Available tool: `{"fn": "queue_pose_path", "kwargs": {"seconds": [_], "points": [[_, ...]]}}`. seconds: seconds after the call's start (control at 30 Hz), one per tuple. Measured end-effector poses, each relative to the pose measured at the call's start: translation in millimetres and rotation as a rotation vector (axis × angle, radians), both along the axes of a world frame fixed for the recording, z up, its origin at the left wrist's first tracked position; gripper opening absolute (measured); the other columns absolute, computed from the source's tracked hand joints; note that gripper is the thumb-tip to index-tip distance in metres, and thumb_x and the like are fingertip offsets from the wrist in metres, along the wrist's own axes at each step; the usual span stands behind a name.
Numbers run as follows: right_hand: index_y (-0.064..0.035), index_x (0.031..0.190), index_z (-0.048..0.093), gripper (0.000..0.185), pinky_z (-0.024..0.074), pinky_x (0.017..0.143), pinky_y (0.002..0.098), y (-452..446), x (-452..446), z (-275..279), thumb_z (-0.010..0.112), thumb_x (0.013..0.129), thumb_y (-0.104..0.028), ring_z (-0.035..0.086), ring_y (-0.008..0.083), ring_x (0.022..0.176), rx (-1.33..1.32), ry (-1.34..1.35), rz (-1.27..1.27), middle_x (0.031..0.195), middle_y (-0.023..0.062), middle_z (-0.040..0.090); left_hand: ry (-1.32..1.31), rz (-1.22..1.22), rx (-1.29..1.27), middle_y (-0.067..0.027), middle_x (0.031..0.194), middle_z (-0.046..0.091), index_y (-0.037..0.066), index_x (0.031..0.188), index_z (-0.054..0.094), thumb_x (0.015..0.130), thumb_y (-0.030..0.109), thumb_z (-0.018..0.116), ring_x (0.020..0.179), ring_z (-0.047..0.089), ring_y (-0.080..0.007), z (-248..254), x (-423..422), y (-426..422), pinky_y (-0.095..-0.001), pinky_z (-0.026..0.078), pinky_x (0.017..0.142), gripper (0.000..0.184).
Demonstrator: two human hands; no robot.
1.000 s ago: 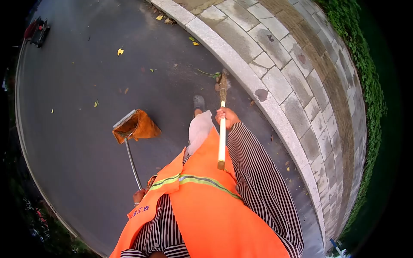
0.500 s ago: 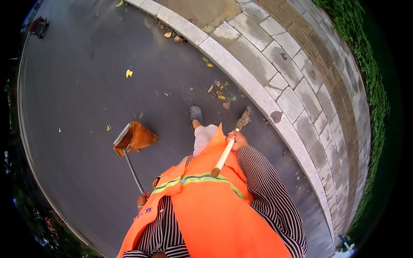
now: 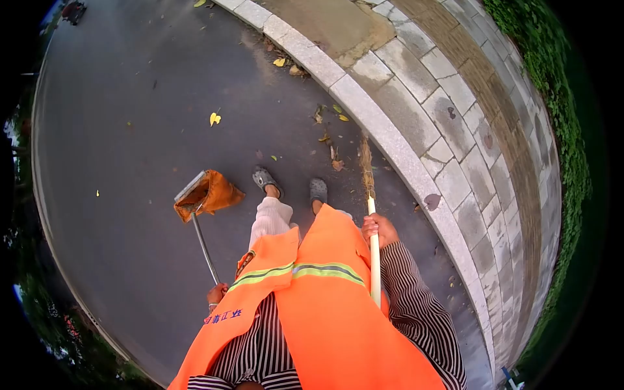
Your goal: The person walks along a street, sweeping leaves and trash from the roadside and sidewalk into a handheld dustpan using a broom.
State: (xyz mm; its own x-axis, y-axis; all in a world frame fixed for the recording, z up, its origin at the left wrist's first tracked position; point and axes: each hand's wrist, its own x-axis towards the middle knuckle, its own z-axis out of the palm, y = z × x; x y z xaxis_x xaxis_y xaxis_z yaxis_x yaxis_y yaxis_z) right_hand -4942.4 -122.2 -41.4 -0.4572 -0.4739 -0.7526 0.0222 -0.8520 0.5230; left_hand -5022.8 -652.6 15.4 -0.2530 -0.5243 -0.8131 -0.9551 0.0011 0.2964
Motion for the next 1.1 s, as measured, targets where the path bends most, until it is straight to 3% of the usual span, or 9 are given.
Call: {"fn": "queue_pose_path", "kwargs": {"seconds": [0.17, 0.23, 0.37, 0.5, 0.57, 0.63, 0.77, 0.83, 1.1], "points": [[-0.0076, 0.061, 0.033, 0.020, 0.0317, 0.035, 0.0159, -19, -36, -34, 0.046, 0.077, -0.004, 0.033, 0.0042, 0.038, 0.200, -0.262, -0.046, 0.048, -0.0044, 0.031, 0.004, -0.021, 0.101, -0.0039, 0.051, 0.046, 0.001, 0.067, 0.052, 0.070, 0.002, 0.055, 0.037, 0.042, -0.0124, -25, -69, -25, -0.0264, 0.034, 0.031, 0.004], [-0.0066, 0.063, 0.031, 0.021, 0.0325, 0.035, 0.0170, -38, -69, -60, 0.043, 0.079, -0.002, 0.031, 0.0058, 0.039, 0.211, -0.369, -0.192, 0.051, -0.0023, 0.032, -0.027, -0.063, 0.060, -0.0039, 0.050, 0.046, 0.001, 0.067, 0.052, 0.070, 0.002, 0.055, 0.037, 0.042, -0.0124, -18, -106, -21, -0.0263, 0.034, 0.031, 0.004], [-0.0073, 0.061, 0.032, 0.023, 0.0324, 0.035, 0.0159, -91, -172, -69, 0.045, 0.078, -0.001, 0.032, 0.0041, 0.037, 0.128, -0.245, -0.209, 0.051, -0.0032, 0.033, -0.056, -0.194, 0.014, -0.0037, 0.049, 0.045, 0.002, 0.065, 0.051, 0.069, 0.001, 0.055, 0.036, 0.041, -0.0124, -4, -184, -40, -0.0260, 0.033, 0.030, 0.006], [-0.0094, 0.058, 0.033, 0.026, 0.0302, 0.034, 0.0162, -129, -294, -36, 0.046, 0.079, -0.002, 0.032, 0.0031, 0.038, 0.065, -0.047, -0.169, 0.048, -0.0045, 0.032, -0.007, -0.378, 0.128, -0.0037, 0.049, 0.045, 0.003, 0.063, 0.050, 0.068, -0.001, 0.055, 0.036, 0.041, -0.0124, -31, -249, -96, -0.0258, 0.032, 0.030, 0.008], [-0.0102, 0.057, 0.033, 0.026, 0.0299, 0.034, 0.0163, -131, -319, -40, 0.045, 0.080, -0.004, 0.032, 0.0027, 0.038, 0.053, 0.019, -0.087, 0.048, -0.0051, 0.033, -0.084, -0.108, 0.048, -0.0036, 0.049, 0.045, 0.003, 0.063, 0.050, 0.069, 0.001, 0.055, 0.036, 0.040, -0.0123, -33, -284, -106, -0.0257, 0.032, 0.031, 0.008], [-0.0110, 0.057, 0.033, 0.027, 0.0293, 0.033, 0.0164, -127, -329, -30, 0.044, 0.081, -0.007, 0.031, 0.0026, 0.037, 0.079, 0.080, -0.009, 0.048, -0.0056, 0.032, -0.074, -0.111, 0.068, -0.0037, 0.049, 0.045, 0.002, 0.063, 0.050, 0.069, 0.002, 0.054, 0.036, 0.040, -0.0122, -28, -319, -123, -0.0255, 0.033, 0.031, 0.007], [-0.0122, 0.057, 0.032, 0.029, 0.0288, 0.031, 0.0171, -121, -341, 18, 0.044, 0.082, -0.009, 0.030, 0.0028, 0.037, 0.100, -0.008, 0.046, 0.048, -0.0061, 0.031, -0.034, -0.173, 0.030, -0.0038, 0.050, 0.044, 0.001, 0.065, 0.051, 0.071, 0.004, 0.051, 0.037, 0.041, -0.0118, 16, -384, -93, -0.0252, 0.034, 0.031, 0.006], [-0.0123, 0.058, 0.031, 0.028, 0.0265, 0.030, 0.0160, -116, -340, 19, 0.046, 0.081, -0.007, 0.028, 0.0030, 0.036, 0.202, -0.129, 0.066, 0.047, -0.0062, 0.029, -0.023, -0.157, 0.056, -0.0037, 0.050, 0.044, 0.001, 0.066, 0.051, 0.071, 0.004, 0.051, 0.037, 0.041, -0.0117, -4, -407, -110, -0.0252, 0.035, 0.032, 0.006], [-0.0060, 0.068, 0.031, 0.016, 0.0314, 0.031, 0.0166, -73, -398, -88, 0.042, 0.079, -0.001, 0.030, 0.0043, 0.037, 0.413, -0.435, -0.109, 0.051, -0.0032, 0.030, 0.054, -0.110, 0.080, -0.0042, 0.052, 0.046, -0.001, 0.069, 0.052, 0.073, 0.005, 0.049, 0.038, 0.042, -0.0122, -36, -497, -131, -0.0257, 0.037, 0.032, 0.008]]}}
